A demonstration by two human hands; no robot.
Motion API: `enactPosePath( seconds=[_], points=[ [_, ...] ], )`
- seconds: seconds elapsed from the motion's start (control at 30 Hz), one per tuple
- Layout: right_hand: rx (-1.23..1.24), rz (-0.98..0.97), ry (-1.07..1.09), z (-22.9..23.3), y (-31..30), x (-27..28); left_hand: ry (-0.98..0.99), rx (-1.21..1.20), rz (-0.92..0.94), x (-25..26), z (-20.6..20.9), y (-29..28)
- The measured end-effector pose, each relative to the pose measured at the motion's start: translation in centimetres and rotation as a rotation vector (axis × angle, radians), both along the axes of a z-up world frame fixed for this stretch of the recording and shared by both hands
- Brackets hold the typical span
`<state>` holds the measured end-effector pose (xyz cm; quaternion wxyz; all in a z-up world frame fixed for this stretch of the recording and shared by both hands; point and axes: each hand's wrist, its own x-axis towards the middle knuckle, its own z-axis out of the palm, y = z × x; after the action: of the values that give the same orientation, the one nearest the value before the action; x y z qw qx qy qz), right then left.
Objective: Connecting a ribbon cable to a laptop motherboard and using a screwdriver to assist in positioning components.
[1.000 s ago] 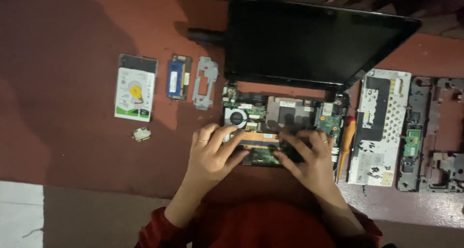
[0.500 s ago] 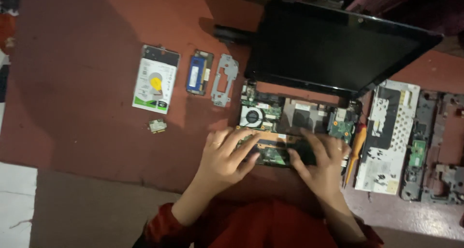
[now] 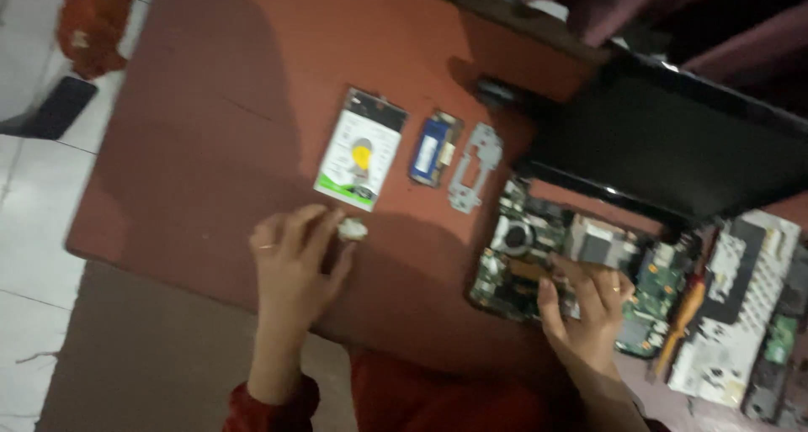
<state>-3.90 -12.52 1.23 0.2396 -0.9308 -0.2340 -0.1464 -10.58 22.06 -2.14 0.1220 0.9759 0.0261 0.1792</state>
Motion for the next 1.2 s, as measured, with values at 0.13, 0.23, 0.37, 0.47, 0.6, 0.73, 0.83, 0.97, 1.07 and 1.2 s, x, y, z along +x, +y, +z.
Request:
enactPosePath(
  seconds=[0.13,0.23,0.37,0.47,0.6,0.73,0.83,0.97,1.07,1.2],
  points=[
    [-0.014,0.000,-0.003,-0.1,1.7,0.2,-0.048,-0.043,-0.020,1.4,0.8,0.2],
    [0.004,-0.033,0.043,-0.5,2.4,0.4,-0.067,0.021,-0.022,1.7,0.1,0.7],
    [0.047,-0.024,0.055,-0.1,2.8,0.7,-0.114,-0.030,-0.146,2.5,0.7,0.6],
    [0.103,0.004,0.089,0.8,2.7,0.9,-0.169,-0.085,-0.299,3.2,2.2,-0.7],
    [0.263,0.040,0.333,1.4,1.5,0.1,-0.131,-0.267,-0.593,3.9,4.3,-4.9],
    [0.461,0.211,0.596,2.1,0.2,-0.5,-0.166,-0.400,-0.762,5.3,6.8,-10.1],
    [0.675,0.105,0.877,2.3,-0.7,-1.3,-0.269,-0.342,-0.886,5.8,5.6,-13.0],
    [0.569,0.044,0.589,0.8,-2.1,-1.0,-0.254,-0.385,-0.893,6.4,2.7,-14.9],
    [0.541,0.053,0.411,0.8,-1.8,-0.4,-0.221,-0.474,-0.805,6.4,0.6,-14.5],
    [0.463,0.060,0.360,-0.4,-1.1,-0.9,-0.122,-0.365,-0.628,6.0,1.4,-13.7]
  ],
)
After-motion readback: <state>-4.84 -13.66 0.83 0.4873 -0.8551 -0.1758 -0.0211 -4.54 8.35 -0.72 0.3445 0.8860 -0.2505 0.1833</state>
